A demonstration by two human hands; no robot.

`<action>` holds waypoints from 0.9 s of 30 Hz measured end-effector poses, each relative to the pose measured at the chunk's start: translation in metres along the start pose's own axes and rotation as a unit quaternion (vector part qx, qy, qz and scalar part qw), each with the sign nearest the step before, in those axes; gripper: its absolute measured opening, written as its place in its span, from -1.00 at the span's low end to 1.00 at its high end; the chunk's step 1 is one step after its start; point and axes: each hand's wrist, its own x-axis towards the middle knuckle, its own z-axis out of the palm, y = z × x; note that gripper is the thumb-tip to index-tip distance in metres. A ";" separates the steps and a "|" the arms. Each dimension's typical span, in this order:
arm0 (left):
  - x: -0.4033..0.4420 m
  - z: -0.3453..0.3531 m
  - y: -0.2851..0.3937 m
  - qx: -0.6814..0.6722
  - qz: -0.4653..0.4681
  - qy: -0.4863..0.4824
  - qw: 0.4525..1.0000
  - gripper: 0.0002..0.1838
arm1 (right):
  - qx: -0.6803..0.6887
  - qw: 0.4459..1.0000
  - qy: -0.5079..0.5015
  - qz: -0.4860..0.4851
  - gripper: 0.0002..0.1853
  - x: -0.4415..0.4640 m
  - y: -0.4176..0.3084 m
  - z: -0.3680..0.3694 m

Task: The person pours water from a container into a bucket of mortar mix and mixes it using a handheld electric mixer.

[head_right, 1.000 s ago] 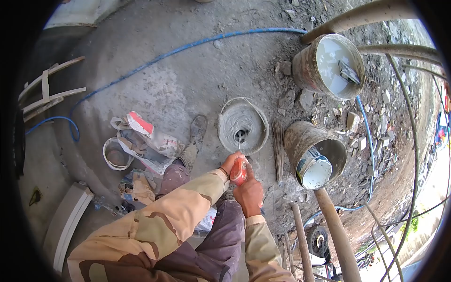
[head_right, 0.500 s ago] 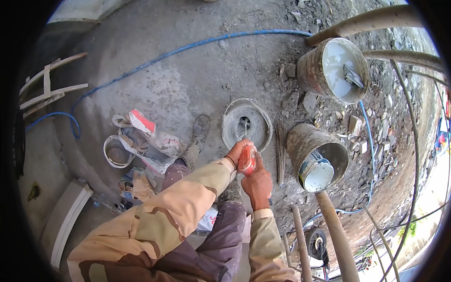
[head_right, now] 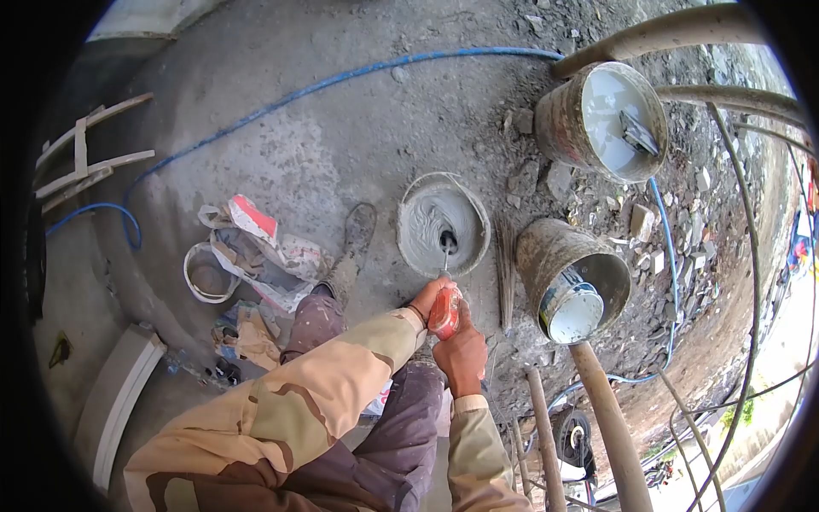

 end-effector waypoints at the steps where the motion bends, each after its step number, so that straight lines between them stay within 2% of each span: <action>1: -0.005 -0.004 0.001 0.001 0.001 0.001 1.000 -0.68 | 0.000 1.000 -0.008 0.003 -0.27 -0.001 0.000 0.005; 2: -0.010 -0.007 0.000 -0.003 0.014 0.014 1.000 -0.68 | 0.003 1.000 -0.003 -0.018 -0.18 -0.003 0.000 0.009; 5: -0.016 -0.027 0.010 0.012 0.006 0.002 1.000 -0.68 | 0.002 0.999 -0.030 -0.018 -0.18 -0.005 -0.012 0.015; 6: -0.018 -0.028 0.015 0.006 0.030 0.008 1.000 -0.67 | 0.004 0.999 -0.026 -0.027 -0.18 -0.005 -0.018 0.016; 8: -0.027 -0.014 0.030 -0.002 0.076 0.033 0.997 -0.71 | 0.016 0.999 -0.025 -0.039 -0.18 -0.002 -0.029 0.013; 11: -0.029 -0.003 0.052 -0.007 0.056 0.034 0.998 -0.72 | 0.024 0.998 -0.016 -0.047 -0.22 0.008 -0.044 0.000; 14: -0.031 0.022 0.066 -0.013 0.075 0.030 0.997 -0.71 | 0.020 0.998 0.006 -0.051 -0.26 0.021 -0.045 -0.009; 23: 0.000 0.054 0.046 -0.019 0.044 -0.013 0.999 -0.70 | 0.006 0.999 0.029 -0.025 -0.23 0.030 -0.015 -0.027; 27: 0.011 0.040 0.020 -0.040 0.034 -0.036 0.998 -0.71 | 0.008 1.000 0.026 -0.016 -0.23 0.016 -0.005 -0.028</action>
